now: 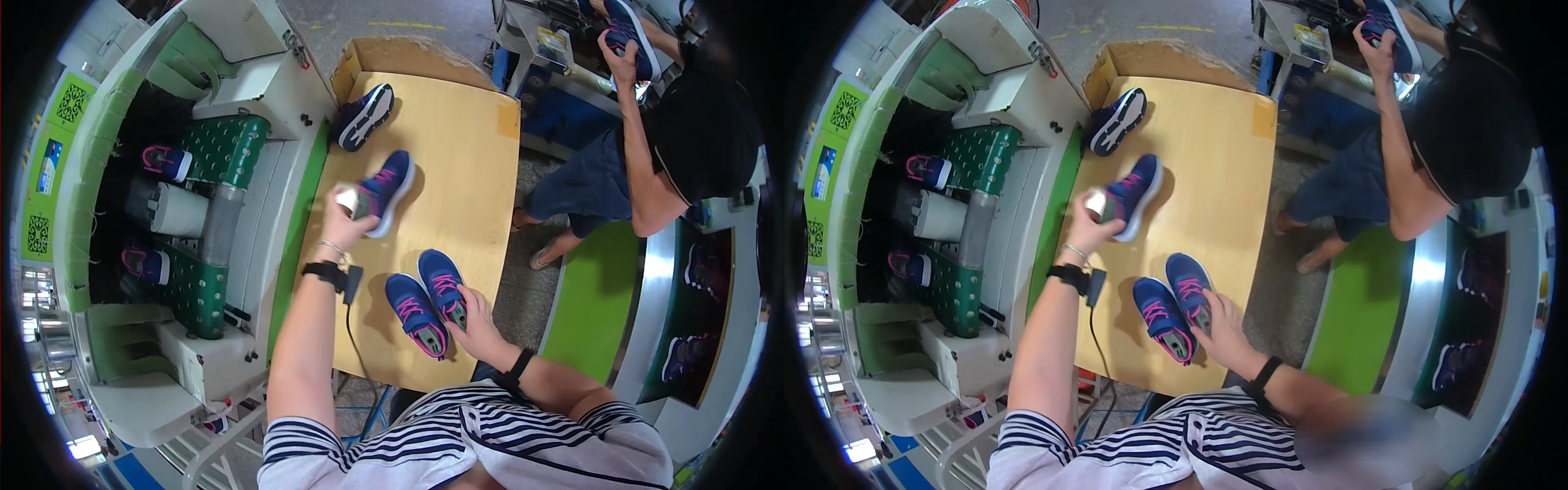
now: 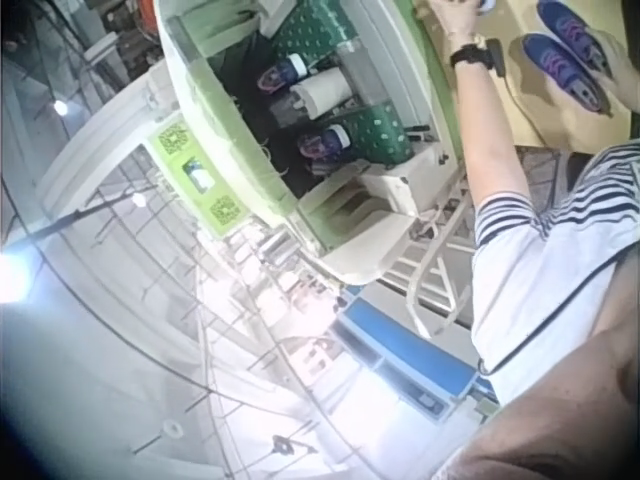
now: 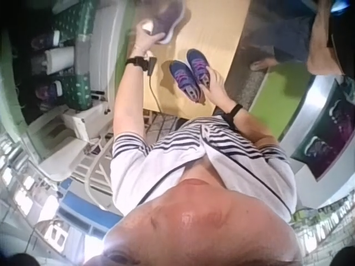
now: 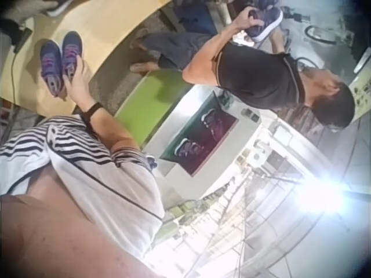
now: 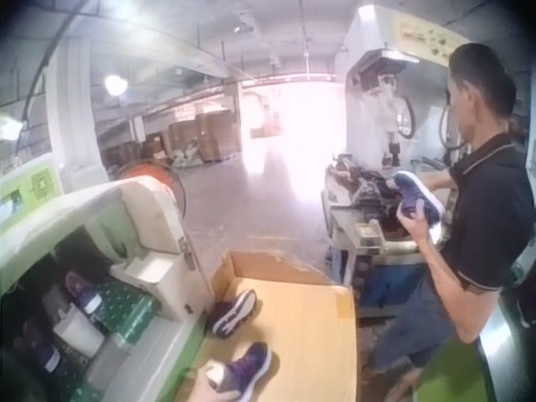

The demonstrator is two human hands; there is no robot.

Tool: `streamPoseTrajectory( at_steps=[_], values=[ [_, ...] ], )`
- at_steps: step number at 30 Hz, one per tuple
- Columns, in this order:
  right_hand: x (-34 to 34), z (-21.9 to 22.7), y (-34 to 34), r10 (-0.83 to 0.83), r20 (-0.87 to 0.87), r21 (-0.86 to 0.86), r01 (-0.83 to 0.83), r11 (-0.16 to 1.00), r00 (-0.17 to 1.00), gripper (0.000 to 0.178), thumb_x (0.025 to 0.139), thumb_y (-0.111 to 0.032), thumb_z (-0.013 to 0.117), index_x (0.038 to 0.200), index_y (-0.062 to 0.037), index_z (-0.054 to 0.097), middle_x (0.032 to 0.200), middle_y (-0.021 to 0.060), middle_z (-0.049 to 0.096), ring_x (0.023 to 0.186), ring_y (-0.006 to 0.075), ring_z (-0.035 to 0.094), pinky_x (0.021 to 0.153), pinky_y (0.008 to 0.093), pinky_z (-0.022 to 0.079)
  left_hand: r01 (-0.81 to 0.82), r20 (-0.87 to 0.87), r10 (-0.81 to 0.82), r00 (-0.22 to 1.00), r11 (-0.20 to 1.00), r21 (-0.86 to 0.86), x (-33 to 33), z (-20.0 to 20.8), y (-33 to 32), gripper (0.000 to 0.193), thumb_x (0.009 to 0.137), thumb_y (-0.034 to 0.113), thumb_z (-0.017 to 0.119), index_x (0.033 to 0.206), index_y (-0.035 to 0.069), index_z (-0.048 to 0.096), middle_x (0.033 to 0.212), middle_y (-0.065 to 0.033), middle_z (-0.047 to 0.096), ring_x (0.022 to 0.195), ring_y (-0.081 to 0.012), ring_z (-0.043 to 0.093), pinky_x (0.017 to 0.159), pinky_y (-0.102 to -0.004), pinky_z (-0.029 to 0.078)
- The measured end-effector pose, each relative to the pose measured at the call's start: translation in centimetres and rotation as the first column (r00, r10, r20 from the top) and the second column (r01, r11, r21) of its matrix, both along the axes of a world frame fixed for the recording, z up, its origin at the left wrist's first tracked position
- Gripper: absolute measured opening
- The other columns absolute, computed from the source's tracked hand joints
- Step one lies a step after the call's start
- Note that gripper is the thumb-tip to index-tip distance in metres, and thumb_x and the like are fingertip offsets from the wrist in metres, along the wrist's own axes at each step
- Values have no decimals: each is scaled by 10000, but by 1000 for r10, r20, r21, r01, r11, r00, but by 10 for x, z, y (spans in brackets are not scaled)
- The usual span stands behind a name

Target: Operating a heat-setting conveyor machine in a shoe factory to process athletic shoes.

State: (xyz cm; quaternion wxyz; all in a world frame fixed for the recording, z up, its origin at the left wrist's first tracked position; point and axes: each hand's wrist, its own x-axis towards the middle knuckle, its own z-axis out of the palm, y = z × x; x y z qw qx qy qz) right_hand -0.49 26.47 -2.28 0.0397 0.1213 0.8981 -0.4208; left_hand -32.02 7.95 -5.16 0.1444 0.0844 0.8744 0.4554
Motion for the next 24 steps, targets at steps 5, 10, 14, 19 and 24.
streamPoseTrajectory(
  at_steps=[5, 10, 14, 19, 24],
  values=[
    [-11, 1, -21, 114, -15, -16, -114, 993, 993, 757, 860, -146, 722, 1479, -18, 305, 1389, 250, 389, 1260, 414, 441, 1081, 455, 386, 125, -283, -78, 956, 980, 154, 37, -32, 14, 954, 715, 146, 797, 1499, -20, 279, 1399, -241, 458, 1307, -358, 471, 1130, -383, 364],
    [-34, -2, 7, -55, 38, -429, 66, 901, 998, 751, 904, -84, 661, 1526, -13, 245, 1444, 226, 404, 1350, 302, 423, 1110, 394, 365, -399, 422, 125, 898, 633, 663, 76, 30, -21, 888, 751, -21, 773, 1510, -1, 313, 1413, -135, 492, 1280, -240, 510, 1101, -354, 393],
    [-143, 65, -16, 19, -95, -665, -78, 743, 995, 693, 937, -97, 639, 1504, -14, 249, 1433, 205, 457, 1343, 268, 455, 1120, 380, 355, -504, 181, 540, 822, 543, 671, 131, 126, -90, 833, 811, -7, 737, 1517, -31, 294, 1426, -128, 471, 1298, -237, 477, 1114, -362, 364],
    [-315, 174, -114, 177, -715, -249, -483, 840, 676, 512, 858, -161, 678, 1318, -30, 494, 1249, 204, 586, 1160, 355, 596, 991, 391, 466, -678, -242, 891, 384, 450, 582, 124, 194, -143, 728, 895, 61, 655, 1520, -32, 293, 1420, -131, 473, 1247, -231, 498, 1099, -356, 362],
    [-425, 144, -232, 236, -777, 19, -352, 936, 584, 505, 862, -198, 678, 1322, -57, 524, 1247, 234, 570, 1170, 424, 542, 997, 486, 449, -817, -489, 824, 285, 476, 325, 79, 194, -209, 726, 931, 252, 692, 1489, -58, 347, 1439, -197, 455, 1297, -257, 465, 1114, -341, 343]
  ],
)
